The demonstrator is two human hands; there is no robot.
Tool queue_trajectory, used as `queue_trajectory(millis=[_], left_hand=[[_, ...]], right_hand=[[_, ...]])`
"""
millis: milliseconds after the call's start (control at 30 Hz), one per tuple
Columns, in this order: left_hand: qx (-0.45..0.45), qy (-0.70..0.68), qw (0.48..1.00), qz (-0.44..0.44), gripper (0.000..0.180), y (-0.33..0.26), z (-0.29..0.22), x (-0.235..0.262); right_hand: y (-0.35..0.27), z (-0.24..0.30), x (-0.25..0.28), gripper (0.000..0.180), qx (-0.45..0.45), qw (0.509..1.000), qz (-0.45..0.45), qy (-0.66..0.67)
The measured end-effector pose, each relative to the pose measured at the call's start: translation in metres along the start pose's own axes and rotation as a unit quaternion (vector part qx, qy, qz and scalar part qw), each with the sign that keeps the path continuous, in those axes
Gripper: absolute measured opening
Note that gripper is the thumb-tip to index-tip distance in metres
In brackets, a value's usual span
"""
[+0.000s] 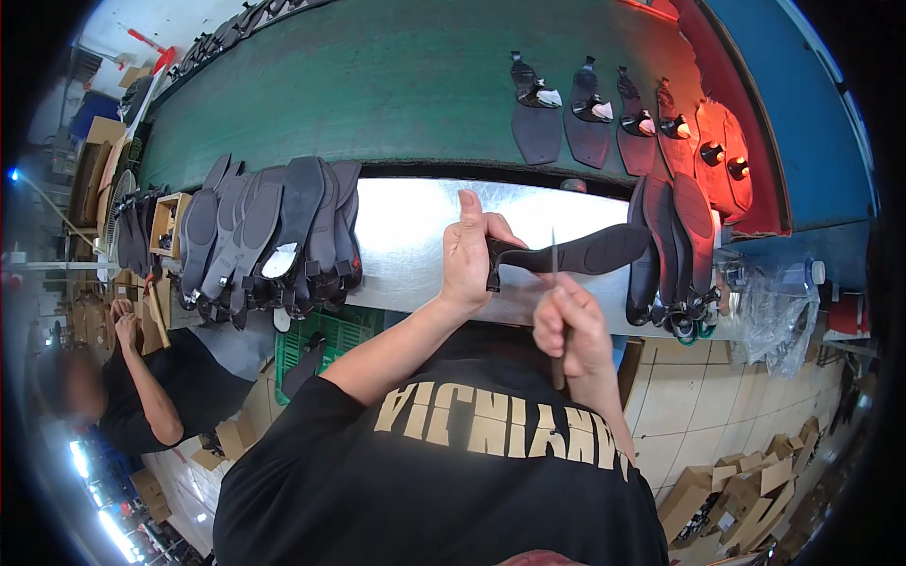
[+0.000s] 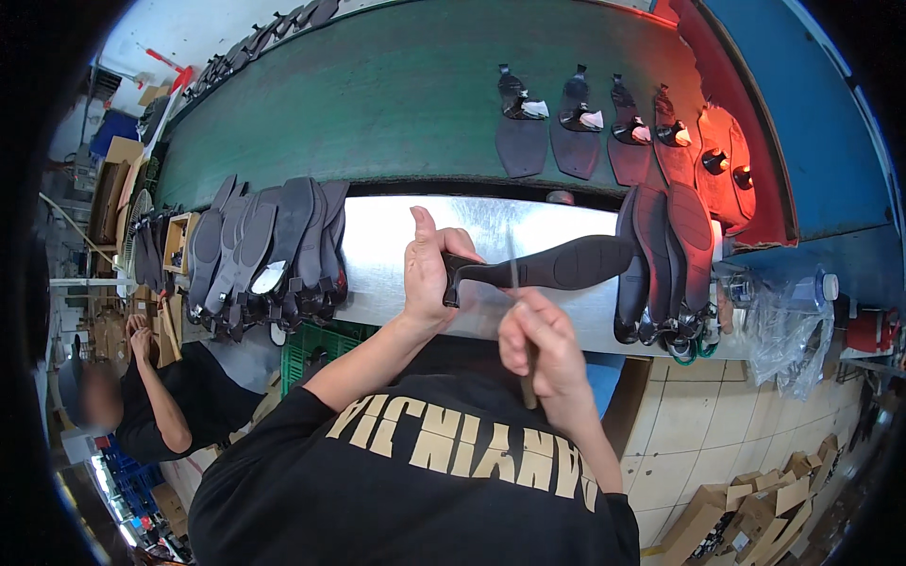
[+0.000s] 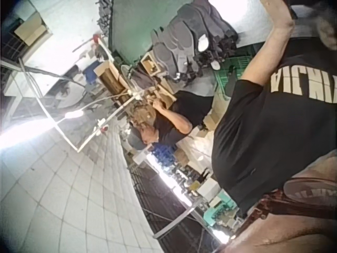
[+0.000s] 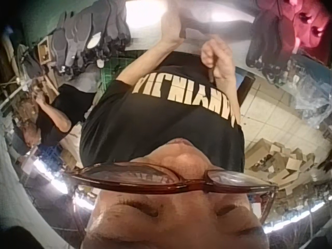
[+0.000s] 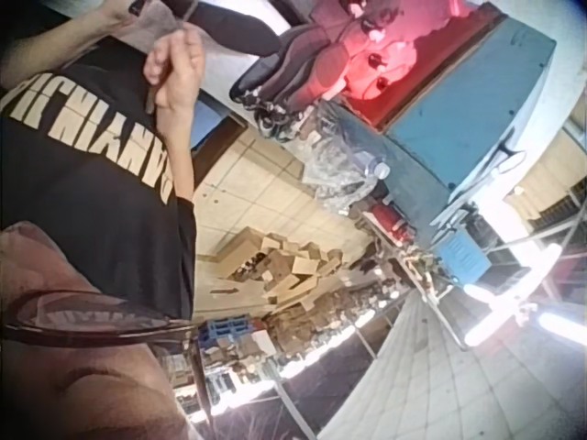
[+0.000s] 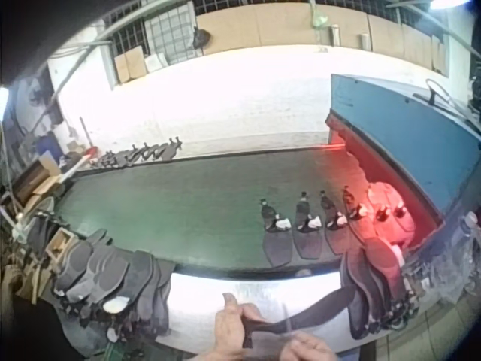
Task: The person repeatedly picks up dark-colored shoe insoles and uses a pointed metal tool to press and secure a small white component into a recessed area on the heel. The person handles the insoles one at a time, performing the same insertion action on each unit before placing them back on the workbench.
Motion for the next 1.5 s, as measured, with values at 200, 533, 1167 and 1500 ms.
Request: queue_trajectory(millis=[200, 533, 1167, 1500], left_hand=[[0.050, -0.036, 0.998, -0.030, 0.090, 0.003, -0.003, 0.004], [0.085, -0.081, 0.992, -0.037, 0.082, 0.008, -0.002, 0.007], [0.351, -0.353, 0.867, 0.004, 0.059, 0.010, 0.037, 0.010], [0.366, -0.345, 0.862, -0.060, 0.066, 0.005, 0.018, -0.006]], right_hand=[[-0.006, 0.000, -0.015, 0.019, 0.185, 0.813, -0.049, -0.550], [-0.003, -0.008, -0.028, 0.013, 0.375, 0.616, 0.008, -0.692], [0.008, -0.003, -0.032, 0.030, 0.298, 0.638, -0.090, -0.704], [0.008, -0.010, -0.022, 0.002, 0.313, 0.620, -0.089, -0.713]])
Point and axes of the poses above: each hand's wrist, its own y-axis towards the middle knuckle, its own x-axis out of the back of the hand, z = x × y, the point moved 1 cm from there along y, towards the middle knuckle, and after that the axes turned 3 degrees about x, right-handed, at the moved point
